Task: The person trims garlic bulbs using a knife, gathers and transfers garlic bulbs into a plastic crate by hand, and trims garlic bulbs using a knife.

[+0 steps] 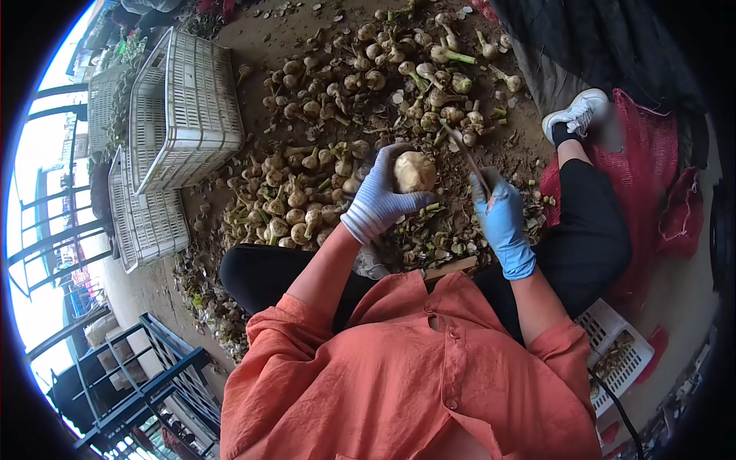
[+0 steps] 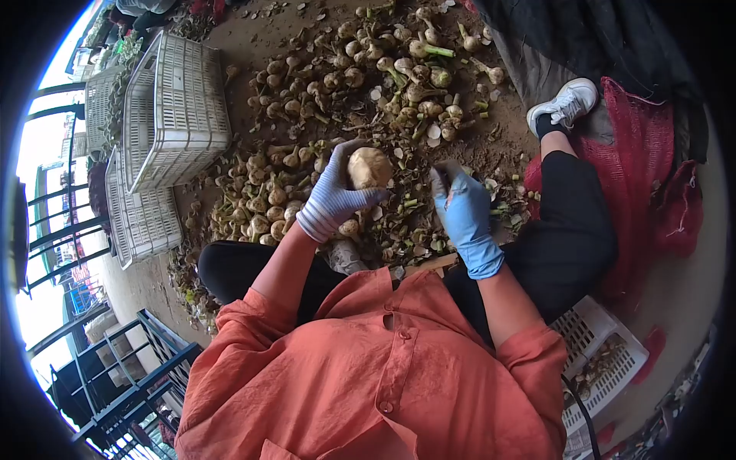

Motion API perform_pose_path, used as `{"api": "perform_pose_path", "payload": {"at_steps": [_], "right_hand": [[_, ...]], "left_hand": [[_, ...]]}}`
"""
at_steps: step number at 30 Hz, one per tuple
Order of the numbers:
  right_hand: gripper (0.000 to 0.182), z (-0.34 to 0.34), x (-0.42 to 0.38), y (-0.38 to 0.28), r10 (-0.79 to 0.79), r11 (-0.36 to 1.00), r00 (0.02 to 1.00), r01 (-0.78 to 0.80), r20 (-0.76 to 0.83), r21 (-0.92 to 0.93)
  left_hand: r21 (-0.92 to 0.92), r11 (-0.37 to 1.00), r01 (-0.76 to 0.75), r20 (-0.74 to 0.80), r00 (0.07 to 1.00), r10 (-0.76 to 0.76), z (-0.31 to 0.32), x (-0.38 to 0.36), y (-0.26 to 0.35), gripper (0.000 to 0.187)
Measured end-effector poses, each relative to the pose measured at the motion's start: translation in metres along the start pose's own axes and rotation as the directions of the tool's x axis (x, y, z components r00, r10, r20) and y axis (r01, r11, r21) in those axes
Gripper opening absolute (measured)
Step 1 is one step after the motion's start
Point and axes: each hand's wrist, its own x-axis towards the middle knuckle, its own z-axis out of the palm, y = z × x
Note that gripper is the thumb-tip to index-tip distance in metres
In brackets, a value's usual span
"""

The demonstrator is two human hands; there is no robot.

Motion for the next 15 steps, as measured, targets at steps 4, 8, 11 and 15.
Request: {"api": "perform_pose_path", "payload": {"at_steps": [4, 8, 11, 15], "right_hand": [[0.036, 0.005, -0.008, -0.014, -0.249, 0.968, 0.968, 0.250, 0.044, -0.023], [0.043, 0.003, -0.009, -0.019, -0.322, 0.945, 0.946, 0.323, 0.032, -0.047], [0.054, 0.003, -0.013, -0.022, -0.410, 0.904, 0.908, 0.417, 0.082, -0.098], [0.058, 0.000, -0.016, -0.027, -0.403, 0.900, 0.907, 0.417, 0.123, -0.125]], "left_hand": [[0.039, 0.994, 0.098, -0.046, 0.994, -0.096, -0.001, 0.000, -0.007, 0.076], [0.017, 0.999, -0.034, -0.039, 0.999, 0.034, 0.003, -0.006, -0.011, 0.075], [-0.029, 0.999, -0.033, 0.022, 0.999, 0.034, 0.007, -0.011, -0.016, 0.080], [-0.052, 0.996, -0.079, 0.013, 0.997, 0.080, 0.005, -0.012, -0.038, 0.080]]}}
